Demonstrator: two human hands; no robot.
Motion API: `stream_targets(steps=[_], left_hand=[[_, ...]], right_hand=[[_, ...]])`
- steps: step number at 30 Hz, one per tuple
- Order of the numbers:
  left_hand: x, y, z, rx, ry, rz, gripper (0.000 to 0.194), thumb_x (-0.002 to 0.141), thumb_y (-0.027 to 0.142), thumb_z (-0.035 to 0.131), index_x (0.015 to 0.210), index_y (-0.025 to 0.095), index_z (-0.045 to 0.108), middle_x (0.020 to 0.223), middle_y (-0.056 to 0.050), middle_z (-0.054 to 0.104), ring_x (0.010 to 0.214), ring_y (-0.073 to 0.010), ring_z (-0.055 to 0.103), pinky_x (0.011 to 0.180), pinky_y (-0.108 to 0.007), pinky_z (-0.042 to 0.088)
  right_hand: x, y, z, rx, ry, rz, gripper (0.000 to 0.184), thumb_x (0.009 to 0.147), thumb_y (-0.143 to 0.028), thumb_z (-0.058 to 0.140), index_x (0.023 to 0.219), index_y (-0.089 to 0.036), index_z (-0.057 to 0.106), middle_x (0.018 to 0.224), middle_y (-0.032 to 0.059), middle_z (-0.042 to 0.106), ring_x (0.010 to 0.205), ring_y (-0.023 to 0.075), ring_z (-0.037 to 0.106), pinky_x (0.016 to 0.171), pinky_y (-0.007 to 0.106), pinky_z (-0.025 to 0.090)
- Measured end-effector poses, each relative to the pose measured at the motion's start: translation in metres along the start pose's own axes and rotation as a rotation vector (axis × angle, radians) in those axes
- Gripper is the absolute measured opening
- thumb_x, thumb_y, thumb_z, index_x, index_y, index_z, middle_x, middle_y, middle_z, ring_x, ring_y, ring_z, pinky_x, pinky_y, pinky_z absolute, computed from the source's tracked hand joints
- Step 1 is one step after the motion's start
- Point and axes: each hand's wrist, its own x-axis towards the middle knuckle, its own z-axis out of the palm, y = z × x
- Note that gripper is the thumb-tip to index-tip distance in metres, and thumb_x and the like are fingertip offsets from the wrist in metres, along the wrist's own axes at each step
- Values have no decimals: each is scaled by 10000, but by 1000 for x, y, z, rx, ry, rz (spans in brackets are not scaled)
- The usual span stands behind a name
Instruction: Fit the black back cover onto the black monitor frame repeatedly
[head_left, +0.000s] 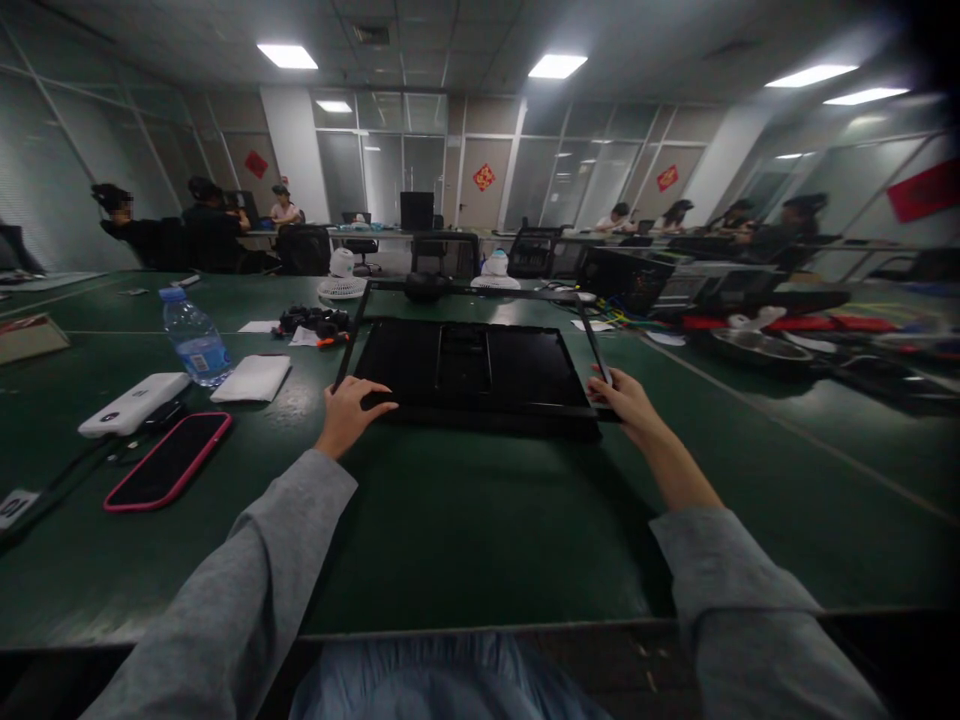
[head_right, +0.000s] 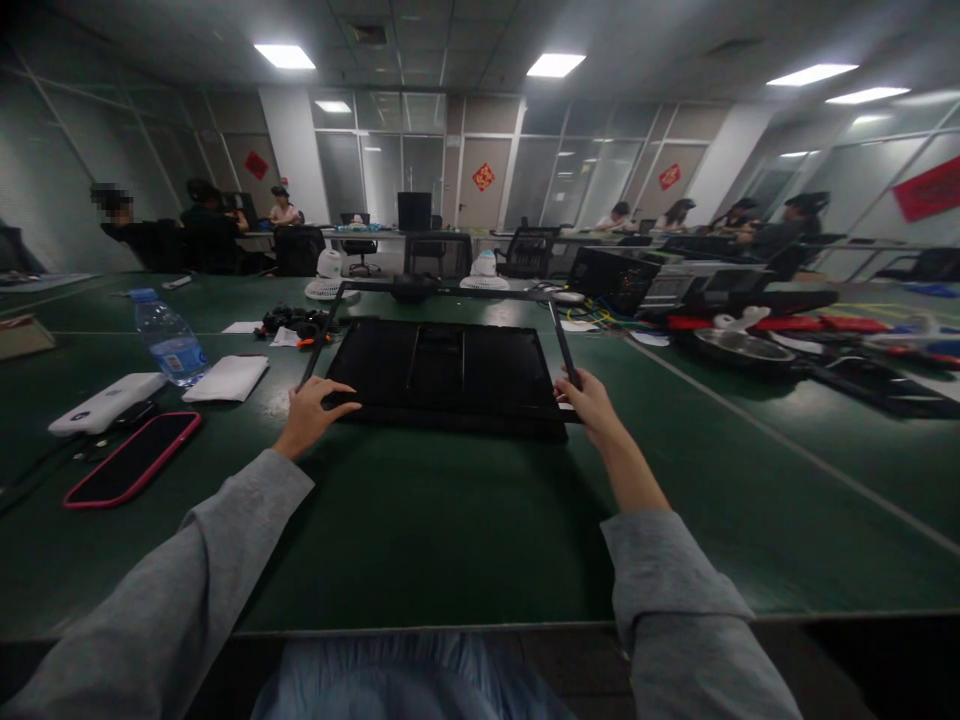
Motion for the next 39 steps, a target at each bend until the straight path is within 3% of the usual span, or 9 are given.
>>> stream_targets(steps=[4, 9, 18, 21, 24, 28, 31, 34, 39], left_hand=[[1, -9, 2, -38, -68, -24, 238, 847, 487, 776, 1010, 312, 777, 1104, -56, 767, 1163, -311, 596, 1095, -516, 329], [2, -16, 4, -65, -142, -47, 256, 829, 510, 783, 982, 304, 785, 1111, -67, 766, 1197, -310, 588, 1067, -477, 375], [1, -23, 12, 14, -216, 9, 270, 853, 521, 758, 1017, 308, 781, 1204, -60, 727, 1257, -306, 562, 1142, -549, 283], [2, -28, 16, 32, -98, -40, 391, 885, 553, 705, 1180, 300, 750, 1430, -110, 617, 1401, -348, 453, 1159, -574, 277], [6, -42, 21, -14, 87, -214, 584, 937, 516, 634, 1427, 200, 598, 1576, -201, 473, 1473, -372, 402, 1182, -568, 294], [13, -66, 29, -256, 88, -408, 618, 928, 412, 653, 1461, 123, 536, 1492, -232, 566, 1399, -319, 539, 1174, -458, 380], [17, -76, 30, -346, 102, -417, 559, 887, 333, 684, 1401, 135, 591, 1444, -202, 621, 1356, -288, 587, 1152, -421, 421], [18, -78, 24, -331, 117, -427, 496, 877, 308, 665, 1340, 133, 641, 1373, -188, 676, 1274, -282, 646, 1098, -420, 468], [10, -78, 5, -99, 127, -461, 397, 872, 436, 649, 1159, 178, 747, 1158, -169, 768, 1124, -335, 703, 989, -456, 508]], right_hand=[[6, 20, 11, -430, 133, -187, 230, 853, -390, 641, 990, -212, 690, 883, 92, 656, 972, 287, 638, 957, 472, 544], [7, 40, 19, -696, 177, -262, 352, 870, -305, 542, 1136, -159, 720, 1061, 180, 658, 1210, 371, 557, 1103, 570, 433], [5, 48, 16, -771, 130, -225, 469, 845, -247, 536, 1262, -114, 704, 1119, 197, 703, 1196, 366, 604, 1088, 547, 461], [4, 47, 14, -746, 103, -179, 426, 835, -269, 585, 1222, -159, 725, 1077, 151, 742, 1105, 343, 664, 1046, 523, 502], [4, 47, 12, -710, 93, -175, 424, 823, -301, 622, 1218, -185, 726, 1070, 118, 761, 1052, 326, 696, 1020, 505, 527], [3, 47, 13, -716, 104, -177, 485, 808, -270, 602, 1270, -161, 704, 1110, 137, 760, 1078, 341, 700, 1044, 520, 517], [1, 44, 18, -691, 95, -191, 525, 769, -218, 587, 1280, -165, 694, 1123, 136, 758, 1115, 341, 690, 1074, 515, 505], [-2, 40, 23, -655, 62, -230, 514, 764, -208, 569, 1261, -186, 698, 1168, 123, 748, 1172, 326, 668, 1110, 505, 484], [-3, 38, 30, -634, -9, -233, 493, 805, -226, 540, 1273, -184, 689, 1233, 127, 732, 1203, 324, 660, 1123, 521, 470]])
